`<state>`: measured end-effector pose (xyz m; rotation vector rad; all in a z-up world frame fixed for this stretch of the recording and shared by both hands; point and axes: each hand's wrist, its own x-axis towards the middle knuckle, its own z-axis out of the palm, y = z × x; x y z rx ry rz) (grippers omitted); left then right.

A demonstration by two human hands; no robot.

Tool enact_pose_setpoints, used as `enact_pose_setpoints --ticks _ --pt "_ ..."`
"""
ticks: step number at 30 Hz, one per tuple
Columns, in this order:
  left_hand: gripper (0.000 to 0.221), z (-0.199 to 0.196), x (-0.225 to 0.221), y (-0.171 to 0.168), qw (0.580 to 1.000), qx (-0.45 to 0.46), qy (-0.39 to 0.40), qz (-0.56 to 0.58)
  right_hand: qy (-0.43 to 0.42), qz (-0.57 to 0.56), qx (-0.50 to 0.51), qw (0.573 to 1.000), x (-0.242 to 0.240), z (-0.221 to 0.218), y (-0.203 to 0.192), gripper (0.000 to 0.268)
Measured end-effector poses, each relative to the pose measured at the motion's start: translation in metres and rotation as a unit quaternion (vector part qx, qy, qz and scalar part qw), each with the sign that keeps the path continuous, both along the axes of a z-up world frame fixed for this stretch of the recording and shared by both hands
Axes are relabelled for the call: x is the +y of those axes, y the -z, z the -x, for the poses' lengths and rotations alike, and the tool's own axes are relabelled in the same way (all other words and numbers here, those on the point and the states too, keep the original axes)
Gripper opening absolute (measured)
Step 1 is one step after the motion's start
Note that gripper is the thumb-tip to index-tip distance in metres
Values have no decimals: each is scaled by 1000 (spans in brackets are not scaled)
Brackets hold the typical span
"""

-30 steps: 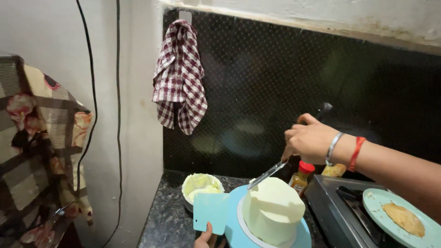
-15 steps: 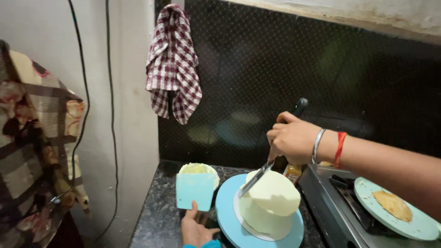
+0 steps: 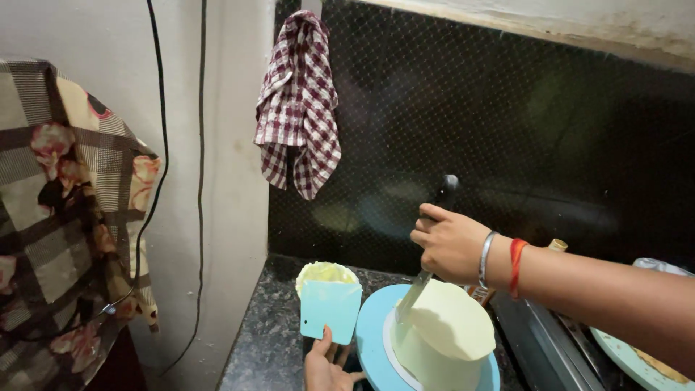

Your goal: The person applies frosting to a cake on a rotating stand using a knife and smooths the sides and top with a plastic scraper.

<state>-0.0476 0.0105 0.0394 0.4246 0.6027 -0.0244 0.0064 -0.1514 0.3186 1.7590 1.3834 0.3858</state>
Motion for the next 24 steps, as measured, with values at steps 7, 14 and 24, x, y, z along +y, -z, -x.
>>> enact_pose_setpoints --ticks 7,14,24 --pt "58 -1 0 3 1000 -3 16 17 4 40 -8 999 -3 -13 2 21" --pt "57 -2 2 0 1000 8 9 25 30 58 20 998 0 -1 16 22" --pt "59 -8 0 10 999 23 25 37 143 50 -33 988 17 -25 22 25"
